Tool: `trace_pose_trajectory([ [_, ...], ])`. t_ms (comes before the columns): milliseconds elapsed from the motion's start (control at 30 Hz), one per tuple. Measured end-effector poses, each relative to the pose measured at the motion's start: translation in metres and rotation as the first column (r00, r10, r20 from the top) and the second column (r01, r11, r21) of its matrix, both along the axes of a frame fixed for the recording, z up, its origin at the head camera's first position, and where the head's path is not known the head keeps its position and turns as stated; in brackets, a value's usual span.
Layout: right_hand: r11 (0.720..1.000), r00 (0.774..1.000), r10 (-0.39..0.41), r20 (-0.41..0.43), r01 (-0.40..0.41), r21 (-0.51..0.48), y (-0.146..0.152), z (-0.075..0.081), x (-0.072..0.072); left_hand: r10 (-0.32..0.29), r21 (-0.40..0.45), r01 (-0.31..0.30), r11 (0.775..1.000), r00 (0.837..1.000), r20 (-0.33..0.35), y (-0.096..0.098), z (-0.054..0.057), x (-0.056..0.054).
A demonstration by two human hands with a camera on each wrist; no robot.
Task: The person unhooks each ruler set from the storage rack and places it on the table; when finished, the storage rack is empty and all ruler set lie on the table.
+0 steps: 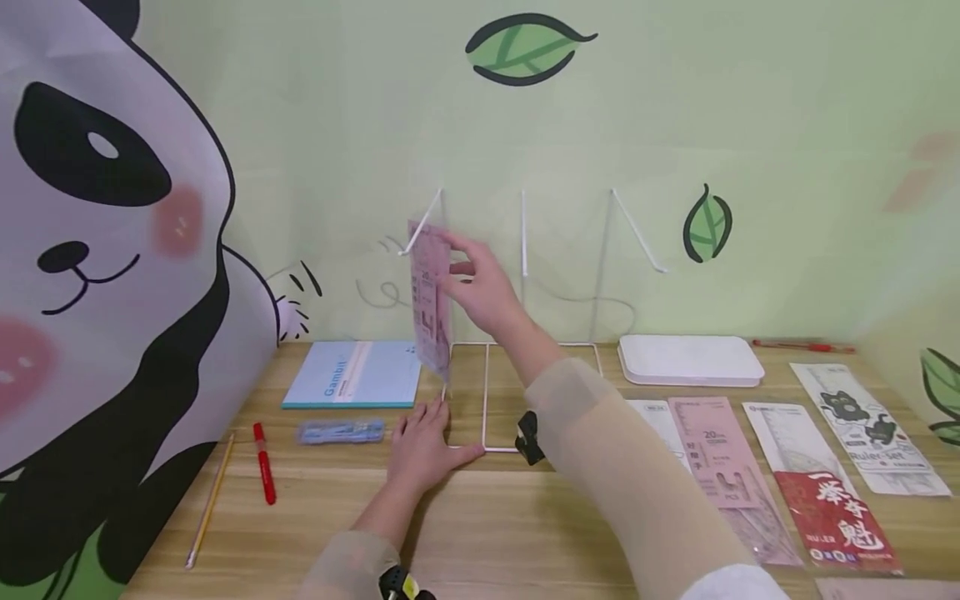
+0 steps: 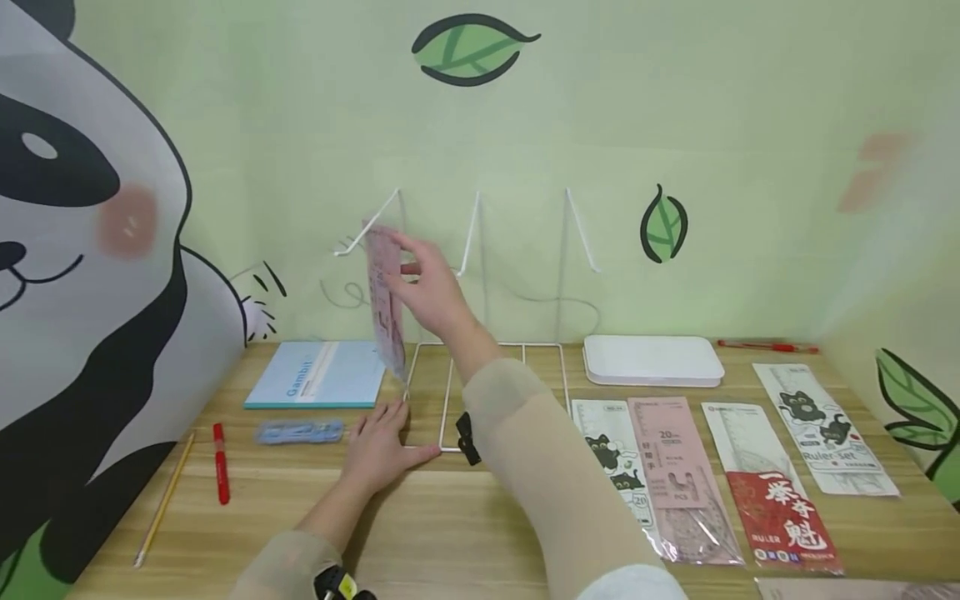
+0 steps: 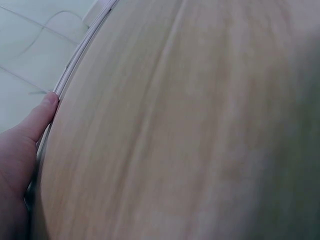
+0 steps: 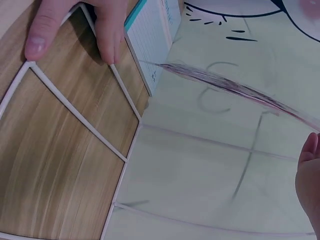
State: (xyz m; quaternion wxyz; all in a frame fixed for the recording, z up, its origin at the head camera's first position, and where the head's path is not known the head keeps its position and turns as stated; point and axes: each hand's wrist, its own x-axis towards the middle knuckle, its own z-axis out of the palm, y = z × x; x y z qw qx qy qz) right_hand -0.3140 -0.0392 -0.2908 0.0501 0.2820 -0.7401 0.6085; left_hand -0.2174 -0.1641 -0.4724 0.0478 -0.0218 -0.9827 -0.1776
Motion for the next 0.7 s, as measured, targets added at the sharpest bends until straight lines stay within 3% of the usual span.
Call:
trace_pose_trajectory([
  [267,0.999,0.992,-0.049,-0.116,0.05,0.01,0.0,-0.003,0.014,-0.003,0.002,0.003,1.0,1.0,0.013,-0.002,0.0,-0.001],
  [533,0.991,0.978,-0.127,-0.163,0.132,0.024,-0.001,-0.006,0.027,-0.011,-0.012,0.011,1.0,1.0,0.022,-0.003,0.0,-0.002],
  [700,0.991,0.968,-0.13,-0.213,0.132,-0.001,0.001,-0.01,0.034,-0.016,0.0,0.016,1.0,1.0,0.024,0.0,-0.001,-0.002],
])
